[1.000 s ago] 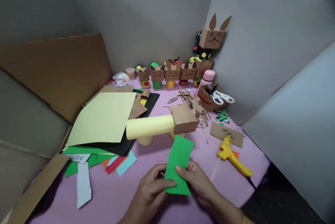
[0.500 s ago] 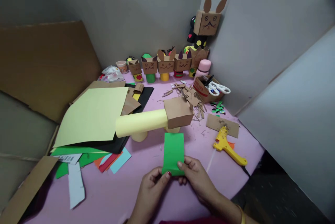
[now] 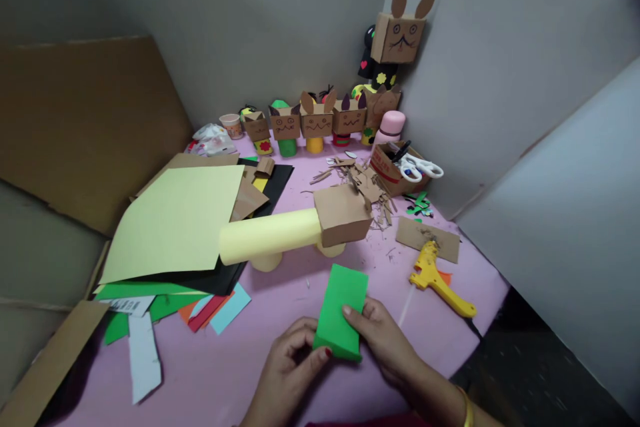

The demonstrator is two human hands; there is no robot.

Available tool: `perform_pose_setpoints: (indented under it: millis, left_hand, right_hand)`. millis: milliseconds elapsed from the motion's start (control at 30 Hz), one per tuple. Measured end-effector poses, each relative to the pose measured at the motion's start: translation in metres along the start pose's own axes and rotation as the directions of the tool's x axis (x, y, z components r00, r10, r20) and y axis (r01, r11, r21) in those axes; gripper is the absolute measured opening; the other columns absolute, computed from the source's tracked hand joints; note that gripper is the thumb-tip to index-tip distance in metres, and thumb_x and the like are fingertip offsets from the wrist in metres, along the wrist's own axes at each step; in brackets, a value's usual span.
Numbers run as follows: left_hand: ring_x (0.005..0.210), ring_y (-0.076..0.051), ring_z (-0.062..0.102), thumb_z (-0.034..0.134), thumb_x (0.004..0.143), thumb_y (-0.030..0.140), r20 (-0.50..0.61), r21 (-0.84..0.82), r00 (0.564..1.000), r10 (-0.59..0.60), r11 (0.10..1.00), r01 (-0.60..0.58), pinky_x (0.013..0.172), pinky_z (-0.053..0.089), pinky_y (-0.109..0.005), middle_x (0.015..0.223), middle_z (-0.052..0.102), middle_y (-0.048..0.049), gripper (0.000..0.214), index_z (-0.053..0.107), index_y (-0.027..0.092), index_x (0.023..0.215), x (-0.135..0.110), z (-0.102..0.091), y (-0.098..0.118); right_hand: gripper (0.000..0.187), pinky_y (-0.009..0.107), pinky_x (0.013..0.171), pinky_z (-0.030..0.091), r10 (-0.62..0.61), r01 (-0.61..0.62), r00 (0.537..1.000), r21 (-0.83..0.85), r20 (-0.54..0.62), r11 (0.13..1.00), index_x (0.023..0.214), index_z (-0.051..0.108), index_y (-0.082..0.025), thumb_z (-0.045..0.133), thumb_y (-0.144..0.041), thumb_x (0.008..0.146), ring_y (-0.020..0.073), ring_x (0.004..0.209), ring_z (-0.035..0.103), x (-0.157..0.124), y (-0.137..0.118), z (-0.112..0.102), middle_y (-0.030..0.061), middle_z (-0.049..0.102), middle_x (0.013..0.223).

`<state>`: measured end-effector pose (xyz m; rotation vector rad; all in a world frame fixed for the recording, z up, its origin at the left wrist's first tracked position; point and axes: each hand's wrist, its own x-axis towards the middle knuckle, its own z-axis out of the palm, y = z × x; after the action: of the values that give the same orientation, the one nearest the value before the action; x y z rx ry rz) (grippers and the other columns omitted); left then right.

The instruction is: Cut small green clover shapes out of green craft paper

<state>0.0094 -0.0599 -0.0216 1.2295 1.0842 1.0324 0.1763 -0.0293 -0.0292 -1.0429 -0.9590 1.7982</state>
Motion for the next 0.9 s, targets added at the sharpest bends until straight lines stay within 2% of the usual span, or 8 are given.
perform_pose_setpoints:
  millis: [100, 167, 267, 367, 600, 700, 833, 900]
  left_hand:
    - [0.104, -0.025, 0.057, 0.066, 0.077, 0.03, -0.078, -0.032, 0.997, -0.004, 0.999, 0.002, 0.089, 0.042, -0.034, 0.108, 0.062, -0.0105, 0.02, 0.069, 0.017, 0.062, 0.002, -0.003, 0.003]
    - [0.106, -0.026, 0.056, 0.066, 0.077, 0.032, -0.133, -0.08, 0.991, -0.031, 0.997, 0.021, 0.09, 0.042, -0.034, 0.112, 0.062, -0.0118, 0.022, 0.07, 0.017, 0.061, 0.006, -0.004, 0.005]
    - [0.084, -0.022, 0.063, 0.069, 0.074, 0.032, -0.164, -0.154, 0.983, -0.083, 0.986, 0.058, 0.074, 0.048, -0.029, 0.087, 0.068, -0.0086, 0.021, 0.068, 0.016, 0.06, 0.01, -0.003, 0.006]
    - [0.057, -0.015, 0.058, 0.07, 0.072, 0.032, -0.167, -0.224, 0.972, -0.165, 0.967, 0.126, 0.055, 0.046, -0.024, 0.063, 0.066, -0.0021, 0.018, 0.066, 0.015, 0.065, 0.011, 0.001, 0.003]
    - [0.05, -0.011, 0.052, 0.075, 0.064, 0.033, -0.307, -0.241, 0.921, -0.24, 0.956, 0.169, 0.046, 0.041, -0.02, 0.053, 0.061, 0.002, 0.024, 0.061, 0.015, 0.06, 0.01, 0.006, 0.004]
    - [0.049, -0.011, 0.051, 0.076, 0.061, 0.035, -0.354, -0.246, 0.902, -0.247, 0.955, 0.165, 0.046, 0.041, -0.02, 0.051, 0.06, 0.0027, 0.026, 0.06, 0.015, 0.059, 0.011, 0.007, 0.007]
    - [0.052, -0.012, 0.052, 0.077, 0.061, 0.034, -0.391, -0.225, 0.891, -0.232, 0.962, 0.152, 0.048, 0.041, -0.02, 0.054, 0.06, 0.0023, 0.025, 0.061, 0.015, 0.059, 0.011, 0.007, 0.007]
    - [0.054, -0.013, 0.053, 0.075, 0.063, 0.034, -0.382, -0.209, 0.897, -0.222, 0.966, 0.15, 0.05, 0.042, -0.02, 0.056, 0.062, 0.0012, 0.023, 0.061, 0.015, 0.061, 0.01, 0.007, 0.005]
  right_hand:
    - [0.031, 0.023, 0.057, 0.044, 0.037, -0.033, 0.993, -0.042, 0.114, 0.999, 0.083, 0.069, -0.014, 0.066, -0.044, 0.076, 0.0113, 0.054, 0.053, 0.0, -0.002, 0.002, 0.0006, 0.063, 0.064]
    - [0.028, 0.02, 0.05, 0.041, 0.103, -0.076, 0.973, -0.136, 0.208, 0.988, 0.081, 0.07, -0.012, 0.065, -0.04, 0.076, 0.0095, 0.048, 0.05, -0.002, -0.002, 0.005, -0.0005, 0.06, 0.057]
    - [0.026, 0.018, 0.045, 0.039, 0.163, -0.102, 0.954, -0.238, 0.253, 0.966, 0.075, 0.071, -0.011, 0.063, -0.035, 0.077, 0.0077, 0.044, 0.048, -0.004, 0.001, 0.007, -0.0011, 0.057, 0.053]
    - [0.024, 0.018, 0.046, 0.039, 0.18, -0.102, 0.945, -0.277, 0.274, 0.956, 0.072, 0.07, -0.011, 0.061, -0.032, 0.078, 0.0074, 0.044, 0.049, -0.005, 0.004, 0.009, -0.0005, 0.058, 0.054]
    - [0.027, 0.019, 0.049, 0.04, 0.189, -0.082, 0.924, -0.309, 0.332, 0.947, 0.072, 0.068, -0.012, 0.06, -0.037, 0.08, 0.0085, 0.049, 0.05, -0.007, 0.001, 0.009, -0.0007, 0.057, 0.058]
    - [0.042, 0.02, 0.048, 0.038, 0.133, -0.046, 0.947, -0.286, 0.292, 0.957, 0.07, 0.064, -0.012, 0.055, -0.051, 0.082, 0.0089, 0.048, 0.048, -0.006, 0.0, 0.007, -0.0017, 0.053, 0.056]
    - [0.057, 0.02, 0.046, 0.035, 0.032, 0.005, 0.989, -0.248, 0.145, 0.969, 0.072, 0.056, -0.014, 0.034, -0.065, 0.085, 0.0102, 0.049, 0.046, -0.004, 0.0, 0.004, -0.0017, 0.049, 0.057]
    - [0.054, 0.021, 0.048, 0.035, 0.0, 0.025, 0.995, -0.239, 0.104, 0.971, 0.073, 0.055, -0.015, 0.043, -0.067, 0.08, 0.0109, 0.051, 0.045, -0.004, 0.0, 0.005, -0.002, 0.048, 0.059]
